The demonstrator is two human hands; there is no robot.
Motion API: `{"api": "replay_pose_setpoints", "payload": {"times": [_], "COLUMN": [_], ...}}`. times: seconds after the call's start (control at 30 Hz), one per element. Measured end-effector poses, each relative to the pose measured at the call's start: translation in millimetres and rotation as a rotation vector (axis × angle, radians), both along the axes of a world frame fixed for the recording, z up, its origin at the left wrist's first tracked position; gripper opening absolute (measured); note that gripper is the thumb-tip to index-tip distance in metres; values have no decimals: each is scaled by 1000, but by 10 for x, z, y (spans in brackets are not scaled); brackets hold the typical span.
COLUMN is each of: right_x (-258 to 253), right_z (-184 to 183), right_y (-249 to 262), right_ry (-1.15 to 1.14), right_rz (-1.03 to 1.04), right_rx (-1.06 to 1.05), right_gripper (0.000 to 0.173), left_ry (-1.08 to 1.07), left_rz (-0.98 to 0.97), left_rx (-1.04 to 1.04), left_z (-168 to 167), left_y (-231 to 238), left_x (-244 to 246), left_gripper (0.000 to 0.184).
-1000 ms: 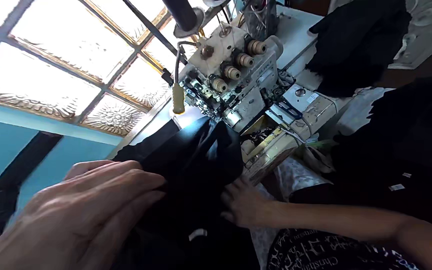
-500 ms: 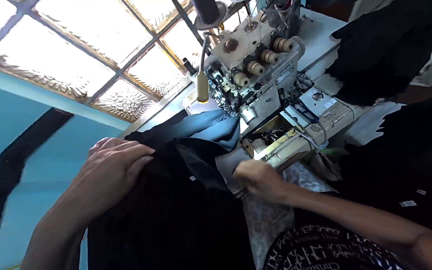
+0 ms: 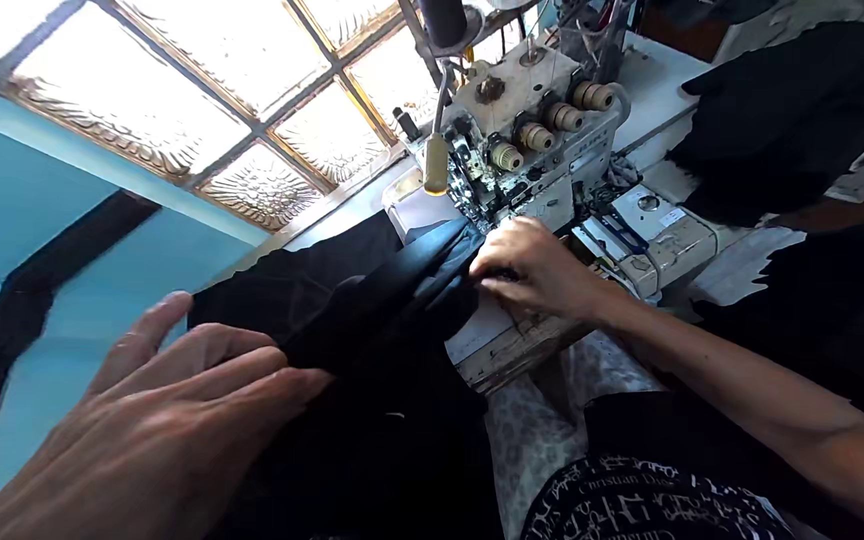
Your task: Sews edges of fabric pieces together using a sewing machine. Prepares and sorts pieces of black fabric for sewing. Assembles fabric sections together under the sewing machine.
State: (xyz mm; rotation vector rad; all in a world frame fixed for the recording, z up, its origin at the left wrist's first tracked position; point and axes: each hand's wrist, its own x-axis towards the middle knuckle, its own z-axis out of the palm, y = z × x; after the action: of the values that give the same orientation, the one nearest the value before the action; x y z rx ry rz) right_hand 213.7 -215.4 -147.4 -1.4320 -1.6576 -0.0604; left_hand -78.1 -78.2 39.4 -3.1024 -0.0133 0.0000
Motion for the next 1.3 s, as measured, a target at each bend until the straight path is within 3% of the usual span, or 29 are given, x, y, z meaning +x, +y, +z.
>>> {"api": "replay_pose_setpoints", "payload": {"times": [0.1,0.17,0.3,0.47,0.57,0.73,0.83,1.03,1.2,1.3], "right_x": [226,262,170,58,22,-44,-12,-15,-1,-10], "right_z": [-169,-229,-219,-177,-123,-40,-54,28,48,50], "right_y": [105,145,182,280,348,331,321,323,297,297], "right_ry": [3,29,39,123,100,44,57,236,193,159], "right_rz": [-163,-214,-222,-228,-159,-77,-33,-145,-21,-99], "right_rx": [-12,7,38,188,224,187,164,166,191,167], "right_gripper": [15,17,19,18,10,21,16,14,18,17], "left_ry": [-49,-98,-170,-253,-261,-260,-257,-256,-239,-220], "left_rz": [-103,-60,104,218,243,275,274,261,212,173], "left_rx": [-290,-408,-486,-614,-649,-610,-631,-618,-598,-612], "left_z": [40,5,3,-44,-60,-54,-56,-64,-102,-92], "left_y": [242,481,669,559,541,509,502,489,575,537], "left_x": [-43,-107,-104,34,48,67,78,92,25,33], "left_gripper": [29,31,33,27,24,25,26,24,28,28]}}
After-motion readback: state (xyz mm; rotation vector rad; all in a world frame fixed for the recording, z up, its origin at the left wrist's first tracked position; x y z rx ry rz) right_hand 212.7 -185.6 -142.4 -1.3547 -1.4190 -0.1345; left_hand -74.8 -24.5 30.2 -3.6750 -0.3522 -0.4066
